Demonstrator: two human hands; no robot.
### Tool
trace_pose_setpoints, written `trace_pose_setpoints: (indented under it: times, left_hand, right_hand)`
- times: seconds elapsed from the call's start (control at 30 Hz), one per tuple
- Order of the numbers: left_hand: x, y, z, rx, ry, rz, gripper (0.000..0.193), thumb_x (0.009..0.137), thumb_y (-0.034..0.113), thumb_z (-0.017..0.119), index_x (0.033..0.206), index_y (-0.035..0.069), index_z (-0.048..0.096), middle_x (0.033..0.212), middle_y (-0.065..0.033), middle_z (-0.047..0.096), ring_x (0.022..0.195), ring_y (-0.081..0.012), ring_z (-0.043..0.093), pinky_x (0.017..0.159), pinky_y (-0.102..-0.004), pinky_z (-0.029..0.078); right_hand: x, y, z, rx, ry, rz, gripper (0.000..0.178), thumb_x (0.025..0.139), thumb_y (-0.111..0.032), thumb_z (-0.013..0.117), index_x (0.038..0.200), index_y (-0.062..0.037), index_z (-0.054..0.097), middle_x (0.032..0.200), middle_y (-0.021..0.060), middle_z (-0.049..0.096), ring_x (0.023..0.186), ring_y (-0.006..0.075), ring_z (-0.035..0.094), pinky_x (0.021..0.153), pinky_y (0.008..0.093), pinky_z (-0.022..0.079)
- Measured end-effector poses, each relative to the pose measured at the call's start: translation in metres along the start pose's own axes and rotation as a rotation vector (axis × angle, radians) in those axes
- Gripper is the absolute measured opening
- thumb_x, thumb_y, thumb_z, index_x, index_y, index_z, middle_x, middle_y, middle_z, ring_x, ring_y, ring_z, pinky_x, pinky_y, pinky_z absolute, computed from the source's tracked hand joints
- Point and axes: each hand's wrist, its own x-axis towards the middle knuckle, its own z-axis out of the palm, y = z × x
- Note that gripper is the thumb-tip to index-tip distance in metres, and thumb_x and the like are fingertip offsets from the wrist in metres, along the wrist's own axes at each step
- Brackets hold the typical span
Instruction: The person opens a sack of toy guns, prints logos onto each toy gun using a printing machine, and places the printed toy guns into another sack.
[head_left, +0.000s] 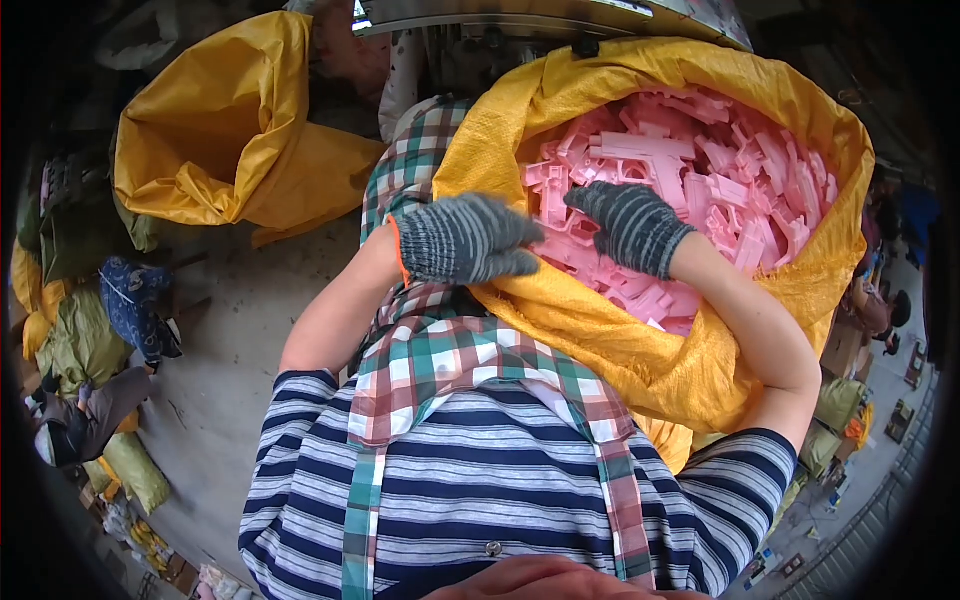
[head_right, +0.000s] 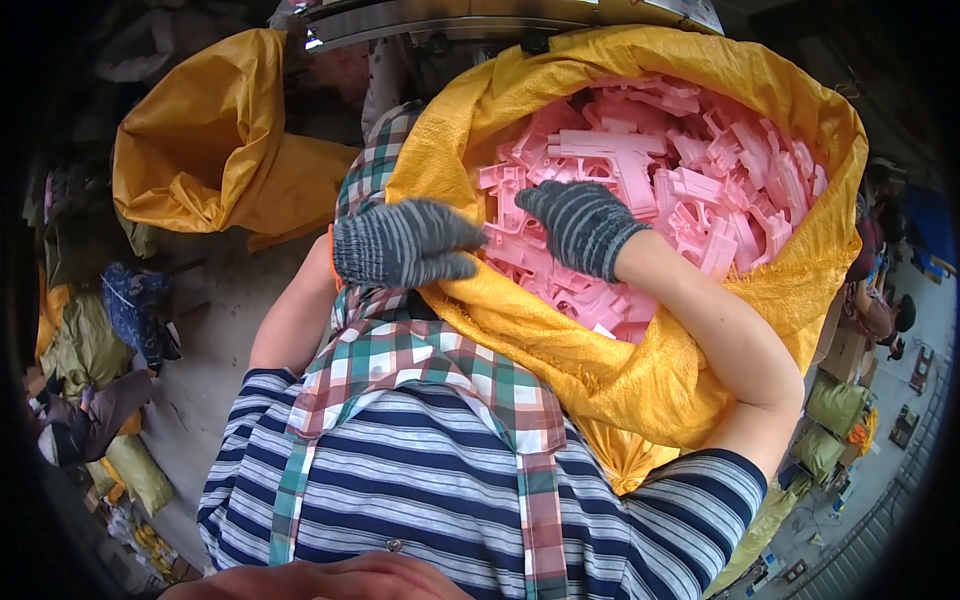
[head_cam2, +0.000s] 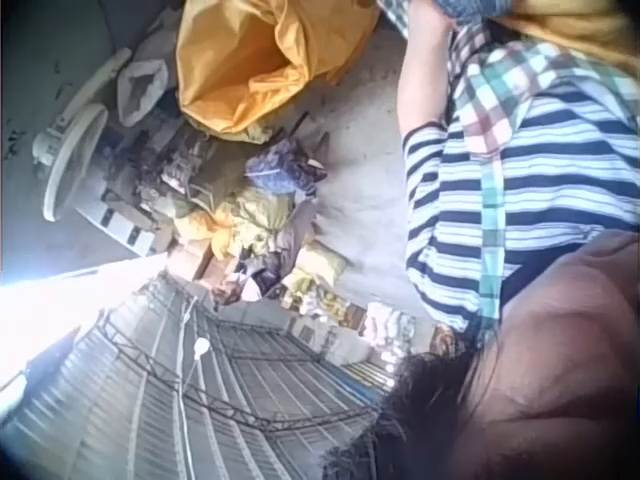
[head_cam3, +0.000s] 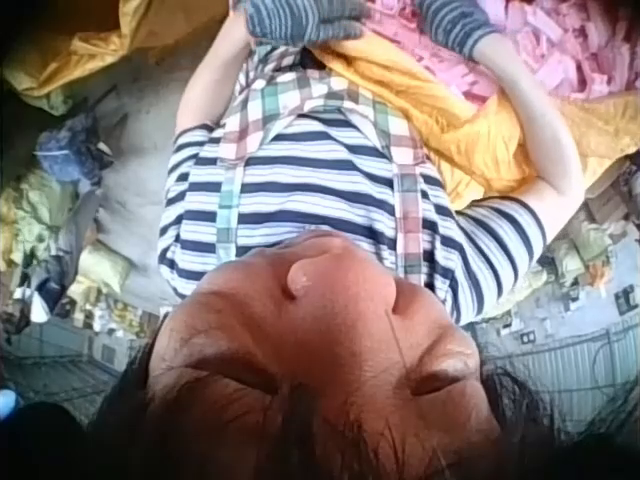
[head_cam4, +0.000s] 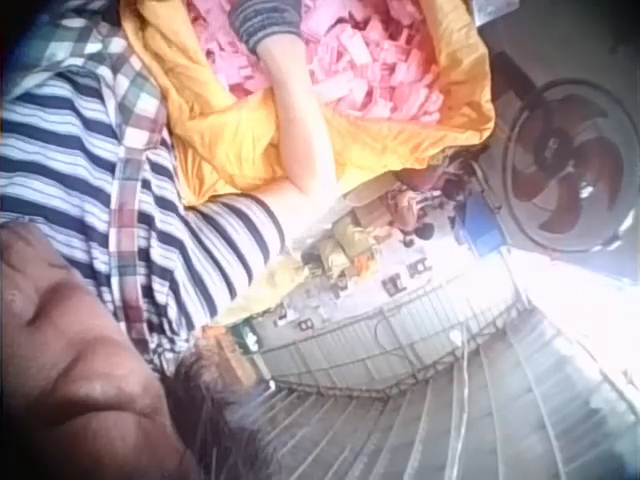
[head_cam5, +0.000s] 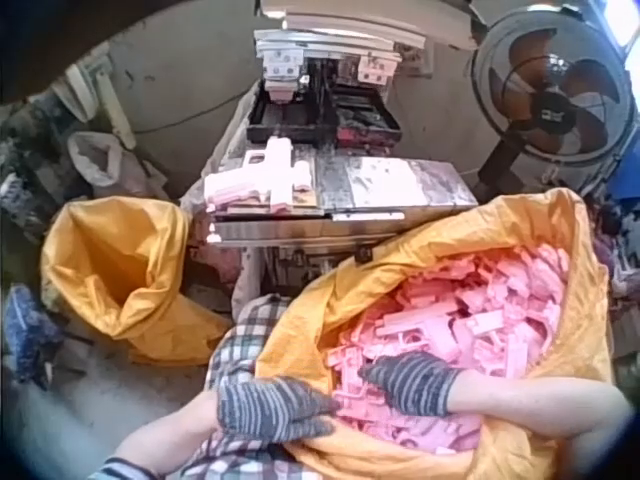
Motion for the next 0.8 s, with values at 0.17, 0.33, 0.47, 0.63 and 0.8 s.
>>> trace_pose_setpoints:
  times: [0.17,0.33,0.47,0.63,0.8]
  left_hand:
    - [-0.038,-0.026,0.018,-0.197,-0.269,-0.013,0.041,0.09,0.035,0.05,0.118,0.005,0.054,0.106,-0.0146,0.061,0.095,-0.0312,0.059,0.084,-0.0352,0.047]
    - [-0.028,-0.003,0.003,-0.38,0.209,-0.308,0.048,0.086,0.032,0.059,0.122,0.003,0.051,0.118,-0.018,0.055,0.111,-0.0279,0.052,0.094,-0.0352,0.041]
    - [0.0,0.006,-0.003,-0.259,0.7,0.114,0.057,0.086,0.021,0.059,0.135,0.002,0.036,0.138,-0.0162,0.036,0.128,-0.0258,0.034,0.107,-0.0349,0.025]
    - [0.005,-0.017,-0.027,-0.44,0.91,-0.003,0.041,0.083,0.012,0.057,0.121,0.0,0.049,0.115,-0.0141,0.057,0.104,-0.0245,0.057,0.091,-0.0301,0.043]
    - [-0.011,-0.018,-0.039,-0.022,0.937,-0.162,0.046,0.073,0.025,0.066,0.111,0.0,0.057,0.083,-0.0167,0.064,0.071,-0.0312,0.063,0.065,-0.0372,0.049]
  right_hand:
    - [0.004,0.012,-0.057,0.1,0.219,-0.056,0.019,0.072,-0.016,0.062,0.087,-0.0049,0.062,0.079,0.0172,0.061,0.072,0.0327,0.059,0.069,0.039,0.048]
    - [0.005,-0.003,-0.104,1.074,0.595,0.061,0.022,0.072,0.003,0.064,0.093,-0.004,0.064,0.083,0.0079,0.065,0.078,0.0164,0.062,0.073,0.0276,0.051]
    - [0.042,-0.018,-0.074,1.075,0.525,-0.349,0.022,0.084,-0.012,0.061,0.104,-0.0017,0.057,0.094,0.0053,0.063,0.088,0.0127,0.059,0.078,0.027,0.05]
    - [0.039,-0.017,-0.115,0.933,0.532,-0.125,0.044,0.076,0.006,0.064,0.117,-0.0035,0.05,0.1,0.0054,0.059,0.092,0.0157,0.057,0.078,0.0277,0.051]
    - [0.003,-0.069,-0.144,0.205,0.585,-0.261,0.055,0.071,-0.015,0.075,0.118,-0.0018,0.05,0.107,0.0138,0.057,0.101,0.0256,0.056,0.086,0.034,0.047]
